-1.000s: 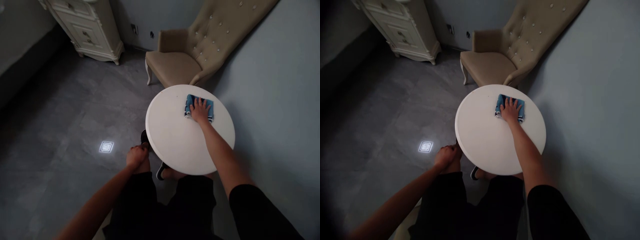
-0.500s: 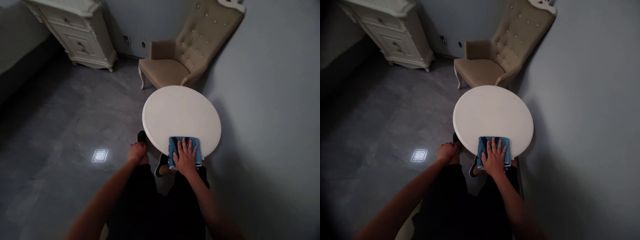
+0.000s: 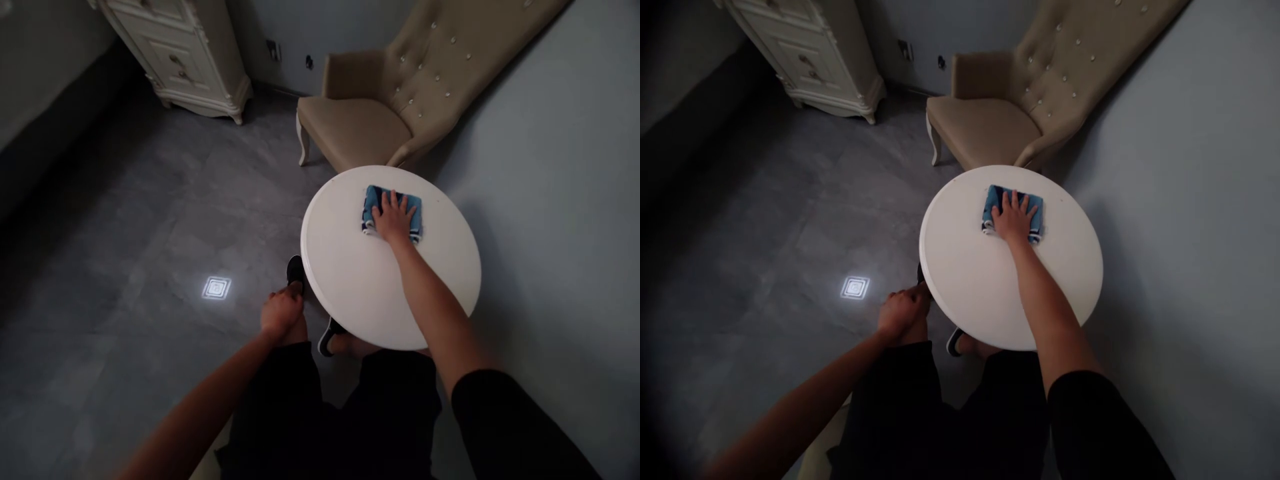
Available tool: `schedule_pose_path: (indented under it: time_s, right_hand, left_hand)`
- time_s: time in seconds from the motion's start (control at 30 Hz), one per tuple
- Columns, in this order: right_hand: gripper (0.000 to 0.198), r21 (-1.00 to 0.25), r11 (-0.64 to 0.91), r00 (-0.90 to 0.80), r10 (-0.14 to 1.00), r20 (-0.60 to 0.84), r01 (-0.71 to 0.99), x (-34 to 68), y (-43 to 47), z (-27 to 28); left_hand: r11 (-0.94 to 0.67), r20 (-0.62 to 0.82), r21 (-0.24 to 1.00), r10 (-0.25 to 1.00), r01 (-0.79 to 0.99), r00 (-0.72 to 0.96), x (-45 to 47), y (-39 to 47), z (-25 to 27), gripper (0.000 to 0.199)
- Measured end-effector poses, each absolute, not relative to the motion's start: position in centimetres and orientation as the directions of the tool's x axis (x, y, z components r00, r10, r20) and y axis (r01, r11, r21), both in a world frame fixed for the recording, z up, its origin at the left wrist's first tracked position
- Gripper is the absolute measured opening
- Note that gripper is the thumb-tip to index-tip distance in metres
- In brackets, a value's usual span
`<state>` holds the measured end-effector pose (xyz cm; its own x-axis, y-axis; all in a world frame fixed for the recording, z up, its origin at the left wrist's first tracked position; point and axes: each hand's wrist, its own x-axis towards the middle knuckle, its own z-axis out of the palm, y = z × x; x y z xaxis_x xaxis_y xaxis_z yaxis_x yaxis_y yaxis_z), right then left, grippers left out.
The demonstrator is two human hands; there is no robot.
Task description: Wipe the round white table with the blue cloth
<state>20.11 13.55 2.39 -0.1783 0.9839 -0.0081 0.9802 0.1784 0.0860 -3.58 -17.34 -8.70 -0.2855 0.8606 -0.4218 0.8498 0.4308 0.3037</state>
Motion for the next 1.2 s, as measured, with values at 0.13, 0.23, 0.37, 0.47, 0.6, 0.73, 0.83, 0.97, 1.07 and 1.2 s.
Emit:
schedule_pose_path:
  time_s: [0.13,0.23,0.37,0.47,0.6,0.73,0.83,0.97,1.07,1.2]
  right_hand:
    - [0.077,0.076,0.153,-0.155,0.988,0.022,0.985,19.0,21.6,1.8]
    - [0.078,0.065,0.137,-0.140,0.989,0.042,0.989,18.8,24.7,1.3]
    - [0.079,0.054,0.168,-0.171,0.984,0.042,0.984,19.0,23.8,1.4]
    - [0.077,0.069,0.181,-0.183,0.983,0.024,0.981,19.6,19.4,1.8]
    - [0.074,0.081,0.207,-0.210,0.977,0.033,0.975,20.9,9.9,2.3]
    - [0.074,0.074,0.281,-0.283,0.959,0.022,0.957,22.4,-2.3,2.0]
    - [0.076,0.072,0.336,-0.337,0.942,-0.002,0.939,23.2,-11.2,1.2]
    - [0.081,0.086,0.387,-0.388,0.922,-0.009,0.918,23.2,-17.7,0.1]
    - [0.079,0.044,0.411,-0.411,0.911,0.010,0.911,22.3,-16.6,0.2]
    - [0.074,-0.004,0.409,-0.409,0.913,-0.005,0.913,20.1,-9.4,1.3]
  left_hand:
    - [0.460,-0.445,0.303,0.842,0.834,-0.303,-4.2,-16.6,-9.0,0.049]
    - [0.475,-0.456,0.310,0.834,0.824,-0.310,-4.5,-16.5,-9.2,0.049]
    - [0.472,-0.442,0.336,0.843,0.815,-0.306,-4.7,-16.8,-9.3,0.049]
    - [0.462,-0.442,0.337,0.847,0.821,-0.295,-4.7,-17.0,-9.1,0.051]
    - [0.454,-0.454,0.301,0.841,0.838,-0.293,-4.6,-17.1,-8.7,0.056]
    - [0.447,-0.440,0.307,0.849,0.840,-0.291,-4.1,-17.5,-8.3,0.060]
    - [0.434,-0.421,0.309,0.860,0.846,-0.288,-3.7,-17.9,-8.3,0.061]
    - [0.392,-0.407,0.312,0.878,0.865,-0.251,-3.4,-18.3,-8.4,0.060]
    - [0.428,-0.429,0.318,0.861,0.846,-0.275,-3.4,-18.2,-8.7,0.058]
    - [0.427,-0.431,0.313,0.860,0.848,-0.274,-3.6,-18.1,-9.3,0.055]
